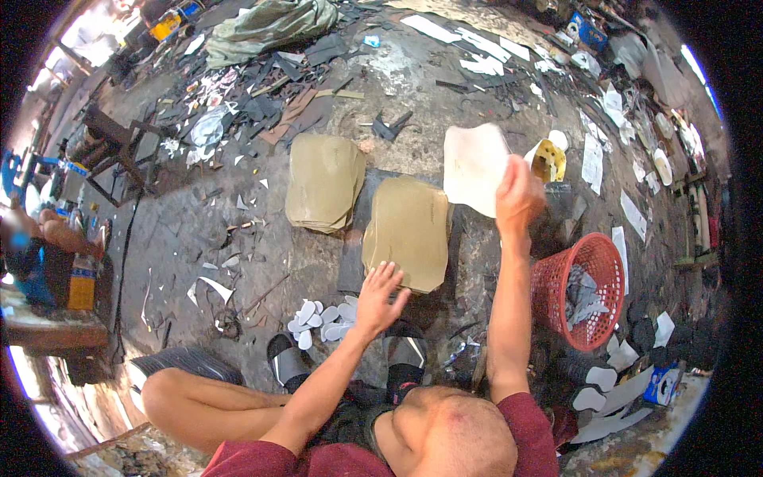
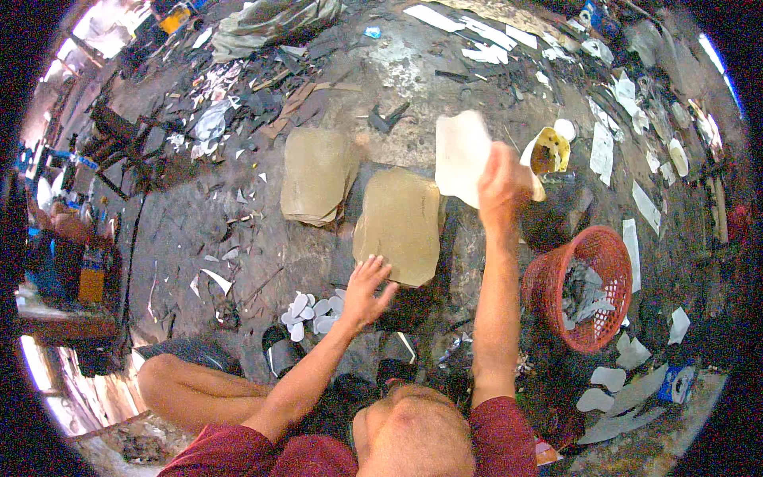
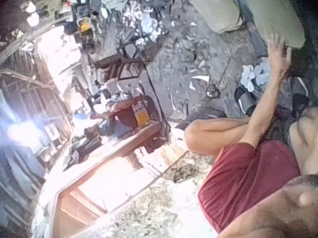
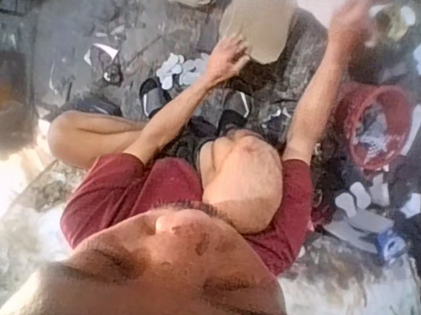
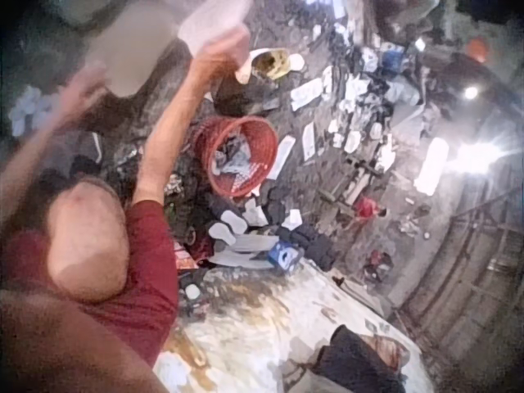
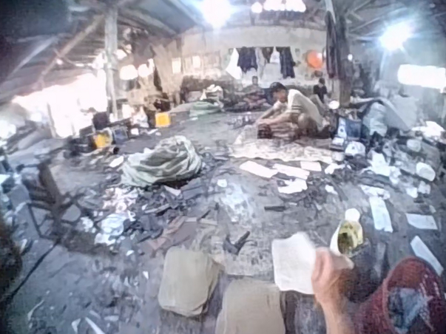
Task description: The person sits on the floor and repeatedly places small white plastic pieces onto a stack of tan shoe insoles. They pick up each piece, position it on the insole, and press it down before moving to the next piece.
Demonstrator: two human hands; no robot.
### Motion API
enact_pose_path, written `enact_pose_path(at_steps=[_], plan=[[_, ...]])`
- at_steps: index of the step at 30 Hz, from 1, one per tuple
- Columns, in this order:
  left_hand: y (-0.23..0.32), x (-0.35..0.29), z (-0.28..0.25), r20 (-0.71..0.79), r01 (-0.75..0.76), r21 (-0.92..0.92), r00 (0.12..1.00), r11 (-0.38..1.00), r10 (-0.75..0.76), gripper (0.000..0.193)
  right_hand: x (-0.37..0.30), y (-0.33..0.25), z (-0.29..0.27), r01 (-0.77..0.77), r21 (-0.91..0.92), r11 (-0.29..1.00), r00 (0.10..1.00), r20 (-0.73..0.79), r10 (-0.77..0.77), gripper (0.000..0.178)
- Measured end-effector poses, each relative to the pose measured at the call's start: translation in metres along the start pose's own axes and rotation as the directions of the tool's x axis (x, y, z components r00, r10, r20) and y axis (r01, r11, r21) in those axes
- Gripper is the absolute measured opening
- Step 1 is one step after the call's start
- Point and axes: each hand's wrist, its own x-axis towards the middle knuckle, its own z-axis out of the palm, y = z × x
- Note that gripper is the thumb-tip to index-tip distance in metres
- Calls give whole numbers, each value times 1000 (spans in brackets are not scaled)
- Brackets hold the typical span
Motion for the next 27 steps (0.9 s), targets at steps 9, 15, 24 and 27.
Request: enact_pose_path(at_steps=[9,15,24,27], plan=[[-28,-78,-15,-145,716,-27,688,698,-711,62,-23,1,-78,-284,143,948,835,-449,318,14],[-44,-81,-5,-223,617,-175,734,767,-641,33,-80,-29,-55,199,213,957,980,-41,-195,5],[-29,-41,-62,69,470,-552,849,689,-524,19,-181,-140,-46,-8,630,777,848,416,-329,28],[-17,-32,-68,25,388,-624,877,678,-480,23,-187,-146,-41,-527,622,580,659,730,-185,21]])
